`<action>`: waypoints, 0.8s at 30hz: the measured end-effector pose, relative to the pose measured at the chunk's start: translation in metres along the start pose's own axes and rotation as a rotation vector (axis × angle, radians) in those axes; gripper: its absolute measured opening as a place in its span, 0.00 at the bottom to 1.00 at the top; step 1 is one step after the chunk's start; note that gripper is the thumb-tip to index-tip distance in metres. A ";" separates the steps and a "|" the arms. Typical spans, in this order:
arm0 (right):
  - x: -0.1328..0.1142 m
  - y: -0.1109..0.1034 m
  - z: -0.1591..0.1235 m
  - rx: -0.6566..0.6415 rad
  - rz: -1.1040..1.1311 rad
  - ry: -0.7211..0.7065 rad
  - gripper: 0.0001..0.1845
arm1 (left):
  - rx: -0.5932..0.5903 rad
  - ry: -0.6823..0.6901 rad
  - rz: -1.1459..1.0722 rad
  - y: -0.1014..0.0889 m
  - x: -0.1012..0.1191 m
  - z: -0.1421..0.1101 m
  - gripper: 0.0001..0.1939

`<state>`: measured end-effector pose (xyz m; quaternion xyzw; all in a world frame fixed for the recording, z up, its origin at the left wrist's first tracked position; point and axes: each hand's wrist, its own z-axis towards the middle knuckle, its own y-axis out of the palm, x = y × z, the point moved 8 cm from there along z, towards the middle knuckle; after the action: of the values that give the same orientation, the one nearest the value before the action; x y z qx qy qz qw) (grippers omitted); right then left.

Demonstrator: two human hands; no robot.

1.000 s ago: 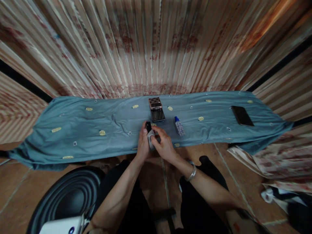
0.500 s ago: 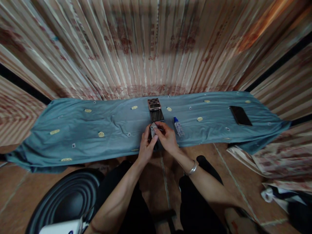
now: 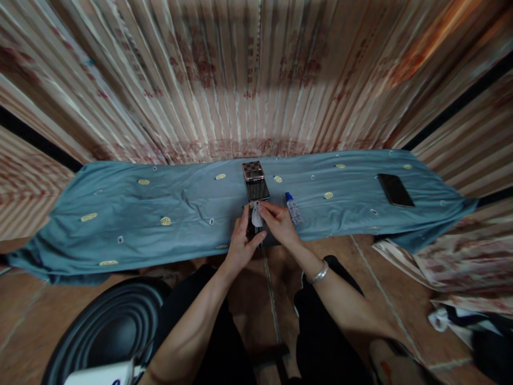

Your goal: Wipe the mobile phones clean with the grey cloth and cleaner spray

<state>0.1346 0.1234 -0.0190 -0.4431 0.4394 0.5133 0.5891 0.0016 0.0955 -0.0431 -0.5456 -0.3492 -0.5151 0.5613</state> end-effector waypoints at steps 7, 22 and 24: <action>0.032 -0.002 0.006 0.036 0.116 0.134 0.22 | -0.045 -0.028 -0.231 0.005 0.005 -0.004 0.37; -0.007 0.041 -0.033 -0.104 -0.482 -0.220 0.31 | 0.200 -0.588 -1.035 0.015 -0.019 -0.011 0.18; -0.010 0.046 -0.036 -0.137 -0.495 -0.251 0.31 | 0.227 -0.570 -1.022 0.011 -0.019 -0.010 0.17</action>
<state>0.0862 0.0902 -0.0209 -0.5087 0.2059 0.4330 0.7151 0.0061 0.0882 -0.0657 -0.3617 -0.7572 -0.5128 0.1813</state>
